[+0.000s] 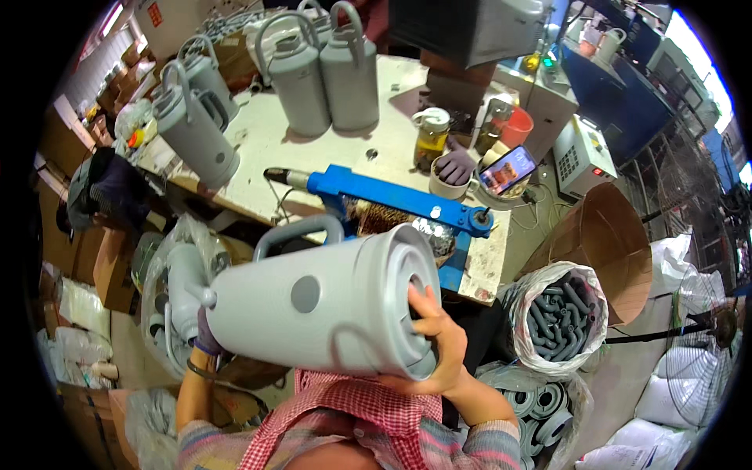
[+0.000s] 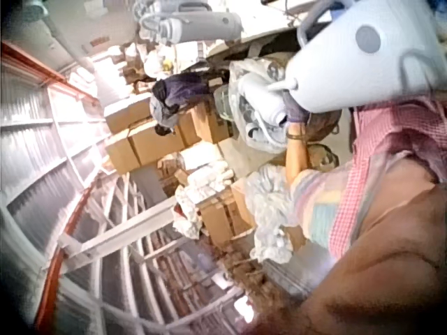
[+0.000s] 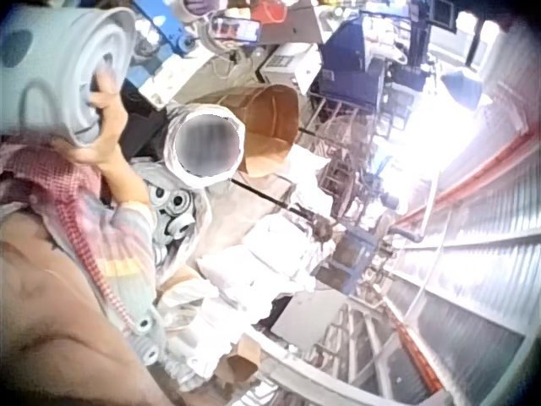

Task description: The person assembles gray plastic containers by inserting small white components into the top opening using a blue manual press tool. They repeatedly pick up a container, place it on the press, insert the component, and then move the finished unit to a stack on the table.

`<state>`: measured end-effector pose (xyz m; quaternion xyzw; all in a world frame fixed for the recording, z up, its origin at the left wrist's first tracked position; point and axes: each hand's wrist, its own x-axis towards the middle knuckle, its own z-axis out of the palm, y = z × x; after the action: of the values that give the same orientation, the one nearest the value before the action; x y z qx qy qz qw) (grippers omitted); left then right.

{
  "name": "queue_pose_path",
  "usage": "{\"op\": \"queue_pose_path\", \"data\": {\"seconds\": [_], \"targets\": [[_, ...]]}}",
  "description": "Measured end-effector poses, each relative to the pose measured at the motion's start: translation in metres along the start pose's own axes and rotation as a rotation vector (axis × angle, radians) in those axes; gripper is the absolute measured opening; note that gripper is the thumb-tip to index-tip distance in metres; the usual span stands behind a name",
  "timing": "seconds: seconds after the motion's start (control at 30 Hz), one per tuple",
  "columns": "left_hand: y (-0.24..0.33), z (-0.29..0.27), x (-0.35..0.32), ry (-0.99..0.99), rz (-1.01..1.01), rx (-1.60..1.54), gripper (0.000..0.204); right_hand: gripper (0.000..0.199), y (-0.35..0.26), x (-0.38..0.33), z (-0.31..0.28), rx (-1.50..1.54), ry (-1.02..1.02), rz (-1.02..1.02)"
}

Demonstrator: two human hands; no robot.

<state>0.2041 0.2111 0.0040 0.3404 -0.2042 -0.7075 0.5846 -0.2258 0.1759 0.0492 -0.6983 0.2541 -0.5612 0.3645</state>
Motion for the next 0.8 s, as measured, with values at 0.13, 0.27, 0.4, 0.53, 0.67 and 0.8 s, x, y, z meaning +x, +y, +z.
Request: {"op": "queue_pose_path", "data": {"seconds": [0.13, 0.27, 0.4, 0.53, 0.67, 0.8], "targets": [[-0.012, -0.021, 0.004, 0.078, -0.08, 0.171, 0.056, 0.066, -0.014, 0.013, -0.01, 0.065, -0.275, -0.189], [-0.015, -0.013, -0.003, 0.088, -0.047, 0.316, 0.056, 0.058, -0.012, 0.014, -0.019, 0.064, -0.264, -0.201], [-0.017, 0.001, -0.005, 0.126, 0.047, 0.2, 0.057, 0.065, 0.01, 0.005, -0.026, 0.261, 0.176, 0.157], [-0.018, -0.005, -0.004, 0.178, 0.084, 0.159, 0.057, 0.063, 0.034, -0.001, -0.021, -0.079, 0.187, 0.255], [-0.017, -0.017, -0.002, 0.194, 0.027, 0.032, 0.054, 0.062, 0.038, -0.008, -0.007, -0.02, 0.171, 0.113], [-0.02, -0.009, 0.0, 0.034, 0.143, 0.772, 0.05, 0.065, 0.028, -0.015, -0.005, 0.138, 0.107, 0.06]]}}
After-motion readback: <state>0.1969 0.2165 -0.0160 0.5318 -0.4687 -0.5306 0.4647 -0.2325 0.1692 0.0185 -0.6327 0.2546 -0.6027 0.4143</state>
